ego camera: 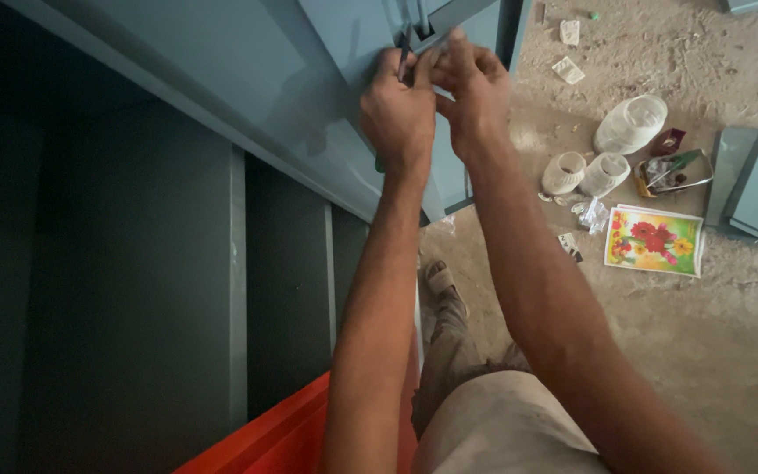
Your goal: The person uses a screwdriver to drive screws and secure a metal plate to the door of a painted metal cabinet, then picks small hardware parts from containers on the floor and fits a lock mechanism to the cabinet door, tightening it with a wrench.
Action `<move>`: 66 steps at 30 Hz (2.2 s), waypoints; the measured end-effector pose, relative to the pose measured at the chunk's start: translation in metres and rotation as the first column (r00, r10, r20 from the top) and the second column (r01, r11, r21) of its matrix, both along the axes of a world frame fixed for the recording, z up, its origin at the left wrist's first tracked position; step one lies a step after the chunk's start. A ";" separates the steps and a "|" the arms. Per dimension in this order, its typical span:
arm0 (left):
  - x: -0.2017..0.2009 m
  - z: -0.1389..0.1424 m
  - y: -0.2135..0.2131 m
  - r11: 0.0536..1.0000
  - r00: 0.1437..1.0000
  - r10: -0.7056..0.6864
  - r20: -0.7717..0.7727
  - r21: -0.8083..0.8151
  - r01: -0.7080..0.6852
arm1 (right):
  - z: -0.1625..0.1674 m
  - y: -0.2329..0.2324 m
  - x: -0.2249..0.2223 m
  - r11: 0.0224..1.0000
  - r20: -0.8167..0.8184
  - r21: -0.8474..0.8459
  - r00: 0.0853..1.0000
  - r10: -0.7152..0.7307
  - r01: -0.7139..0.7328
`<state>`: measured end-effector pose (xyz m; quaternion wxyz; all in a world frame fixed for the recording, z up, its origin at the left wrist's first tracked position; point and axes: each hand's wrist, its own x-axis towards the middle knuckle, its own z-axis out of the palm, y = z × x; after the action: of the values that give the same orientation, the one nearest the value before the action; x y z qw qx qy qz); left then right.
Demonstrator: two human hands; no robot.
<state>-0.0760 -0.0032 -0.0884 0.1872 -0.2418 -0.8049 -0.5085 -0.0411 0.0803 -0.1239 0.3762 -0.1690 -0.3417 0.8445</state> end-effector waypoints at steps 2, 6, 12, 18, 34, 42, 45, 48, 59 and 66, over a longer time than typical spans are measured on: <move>0.001 -0.002 -0.001 1.000 1.000 -0.011 -0.011 -0.012 0.011 | 0.001 0.002 0.002 0.997 0.013 -0.062 0.999 0.042 -0.041; 0.007 -0.007 0.002 1.000 1.000 0.018 0.018 -0.003 -0.018 | 0.002 0.006 0.006 0.991 0.049 0.046 0.990 -0.131 0.128; 0.013 -0.021 0.014 0.974 0.991 0.072 -0.117 0.220 -0.045 | -0.009 0.017 0.018 0.936 0.168 0.336 0.972 -0.166 0.102; 0.022 -0.037 0.018 0.940 0.996 -0.052 -0.077 0.334 0.075 | -0.015 0.028 0.028 0.893 0.198 0.445 0.966 -0.163 0.060; 0.151 -0.043 -0.161 0.937 0.950 -0.311 0.023 -0.161 0.310 | -0.049 -0.037 0.147 0.783 -0.013 0.059 0.784 0.620 -0.619; 0.134 -0.112 -0.216 0.814 0.990 0.104 -0.097 -0.564 -0.140 | -0.094 -0.106 0.067 0.643 0.147 0.046 0.641 0.753 -0.765; 0.108 -0.152 -0.232 0.749 0.948 0.255 -0.189 -0.581 -0.317 | -0.101 -0.143 0.038 0.591 0.154 0.032 0.588 0.794 -0.806; 0.091 -0.190 -0.246 0.793 0.909 0.396 -0.128 -0.452 -0.409 | -0.102 -0.173 0.027 0.598 0.297 0.032 0.579 0.760 -0.801; 0.093 -0.170 -0.271 0.714 0.698 0.632 0.336 -0.603 -0.357 | -0.117 -0.216 0.007 0.567 0.418 0.048 0.532 0.736 -0.822; 0.104 -0.130 -0.259 0.791 0.504 0.549 0.667 -0.220 -0.571 | -0.102 -0.227 -0.004 0.239 0.548 0.720 0.745 0.379 -0.651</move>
<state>0.0276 -0.2620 -0.2188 0.0249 0.2459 -0.8397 -0.4835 -0.0447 -0.1462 -0.2261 0.0548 0.0672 -0.8097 0.5804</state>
